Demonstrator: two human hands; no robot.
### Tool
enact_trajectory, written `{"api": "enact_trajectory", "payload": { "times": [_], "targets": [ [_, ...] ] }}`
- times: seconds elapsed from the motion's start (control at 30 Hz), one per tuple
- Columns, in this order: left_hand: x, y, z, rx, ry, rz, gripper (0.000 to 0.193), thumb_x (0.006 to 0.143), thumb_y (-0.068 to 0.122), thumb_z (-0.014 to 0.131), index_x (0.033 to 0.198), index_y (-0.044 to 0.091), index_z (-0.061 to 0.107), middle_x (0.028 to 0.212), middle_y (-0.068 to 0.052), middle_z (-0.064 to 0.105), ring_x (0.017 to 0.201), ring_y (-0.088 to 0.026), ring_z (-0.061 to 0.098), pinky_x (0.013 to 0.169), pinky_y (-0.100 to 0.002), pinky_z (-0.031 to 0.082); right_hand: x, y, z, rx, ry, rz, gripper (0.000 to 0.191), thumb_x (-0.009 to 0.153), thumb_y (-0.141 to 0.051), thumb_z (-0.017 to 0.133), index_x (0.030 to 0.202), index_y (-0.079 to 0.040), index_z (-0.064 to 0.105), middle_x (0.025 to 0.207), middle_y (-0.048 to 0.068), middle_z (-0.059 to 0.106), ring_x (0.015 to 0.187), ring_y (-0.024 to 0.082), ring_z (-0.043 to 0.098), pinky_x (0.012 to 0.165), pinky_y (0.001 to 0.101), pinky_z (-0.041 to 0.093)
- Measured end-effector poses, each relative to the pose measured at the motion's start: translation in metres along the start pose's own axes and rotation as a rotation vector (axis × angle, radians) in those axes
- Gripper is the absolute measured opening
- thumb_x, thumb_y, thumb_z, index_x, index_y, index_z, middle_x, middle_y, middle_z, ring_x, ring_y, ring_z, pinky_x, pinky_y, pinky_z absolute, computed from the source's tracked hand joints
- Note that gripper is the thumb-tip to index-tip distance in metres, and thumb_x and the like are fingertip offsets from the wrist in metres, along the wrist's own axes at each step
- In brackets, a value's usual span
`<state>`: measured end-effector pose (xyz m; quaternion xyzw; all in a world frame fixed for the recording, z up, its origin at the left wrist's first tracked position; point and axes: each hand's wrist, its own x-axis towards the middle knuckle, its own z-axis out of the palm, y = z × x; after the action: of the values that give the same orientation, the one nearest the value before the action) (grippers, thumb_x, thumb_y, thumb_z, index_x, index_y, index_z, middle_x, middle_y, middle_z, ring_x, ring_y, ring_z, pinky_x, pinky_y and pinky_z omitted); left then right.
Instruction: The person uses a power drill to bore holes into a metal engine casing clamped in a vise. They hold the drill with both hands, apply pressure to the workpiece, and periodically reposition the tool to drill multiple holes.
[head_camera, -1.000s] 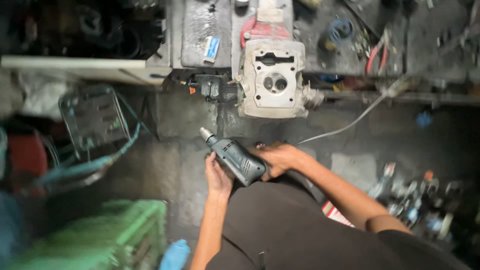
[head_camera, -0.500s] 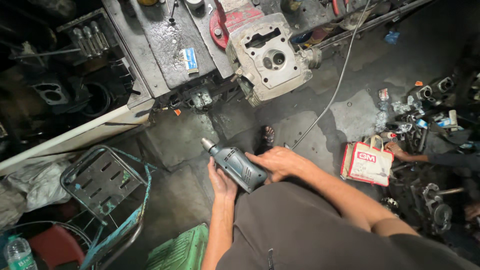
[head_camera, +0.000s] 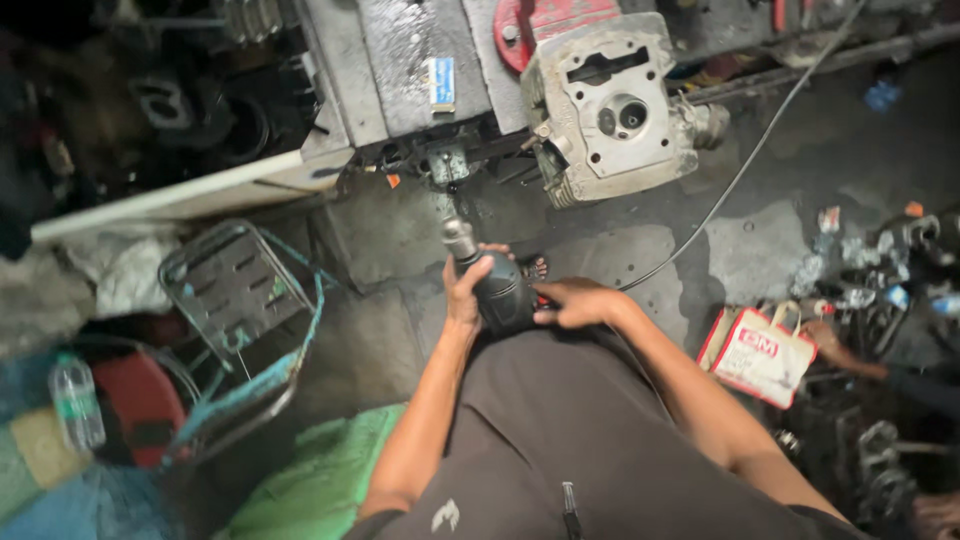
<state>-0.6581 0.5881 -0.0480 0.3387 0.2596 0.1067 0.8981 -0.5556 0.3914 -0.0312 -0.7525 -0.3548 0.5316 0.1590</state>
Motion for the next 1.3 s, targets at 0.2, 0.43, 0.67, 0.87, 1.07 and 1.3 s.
{"api": "enact_trajectory", "payload": {
  "times": [0.2,0.43,0.67,0.87,1.07,1.3],
  "targets": [
    [0.021,0.014,0.016,0.613,-0.337,0.314,0.028,0.079,0.019,0.079,0.101,0.003,0.072,0.103,-0.009,0.077,0.097,-0.019,0.071,0.092,-0.033,0.056,0.080,0.083,-0.014,0.471,-0.383,-0.140,0.049,0.098,-0.027,0.061,0.142,-0.005,0.055,0.126,0.006,0.062,0.114,0.019,0.055,0.098,0.0353,0.046],
    [0.041,0.025,0.010,0.896,-0.480,0.412,0.031,0.072,0.020,0.085,0.096,0.005,0.073,0.087,-0.006,0.075,0.079,-0.016,0.073,0.078,-0.030,0.057,0.107,0.076,-0.010,0.707,-0.268,-0.124,0.061,0.084,-0.011,0.066,0.143,-0.014,0.047,0.131,0.000,0.061,0.118,0.015,0.054,0.101,0.0313,0.044],
    [0.083,0.045,-0.006,0.849,-0.696,0.290,0.031,0.076,0.020,0.081,0.102,0.006,0.075,0.094,-0.007,0.078,0.085,-0.017,0.076,0.083,-0.031,0.058,0.116,0.056,0.009,0.931,-0.047,-0.135,0.059,0.083,-0.005,0.066,0.141,-0.007,0.056,0.126,0.005,0.064,0.115,0.018,0.056,0.100,0.0330,0.045],
    [0.134,0.055,-0.020,0.839,-1.060,0.102,0.038,0.072,0.023,0.081,0.103,0.002,0.074,0.094,-0.009,0.077,0.085,-0.018,0.076,0.081,-0.033,0.060,0.133,0.031,0.067,1.154,0.315,-0.161,0.059,0.077,0.000,0.066,0.135,-0.007,0.060,0.126,0.002,0.066,0.115,0.016,0.058,0.098,0.0312,0.047],
    [0.167,0.074,-0.036,0.768,-1.323,-0.034,0.043,0.074,0.027,0.081,0.107,0.001,0.074,0.100,-0.012,0.077,0.091,-0.021,0.077,0.085,-0.034,0.060,0.173,-0.017,0.108,1.379,0.575,-0.127,0.053,0.080,0.002,0.073,0.131,-0.007,0.062,0.123,-0.001,0.066,0.113,0.014,0.060,0.097,0.0295,0.050],
    [0.193,0.108,-0.052,0.900,-1.442,-0.133,0.036,0.074,0.026,0.082,0.099,0.001,0.073,0.086,-0.010,0.074,0.075,-0.019,0.071,0.074,-0.034,0.057,0.214,-0.066,0.129,1.549,0.694,0.005,0.050,0.079,0.004,0.069,0.127,-0.006,0.067,0.110,0.000,0.067,0.101,0.015,0.061,0.084,0.0302,0.050]
  ]
}}
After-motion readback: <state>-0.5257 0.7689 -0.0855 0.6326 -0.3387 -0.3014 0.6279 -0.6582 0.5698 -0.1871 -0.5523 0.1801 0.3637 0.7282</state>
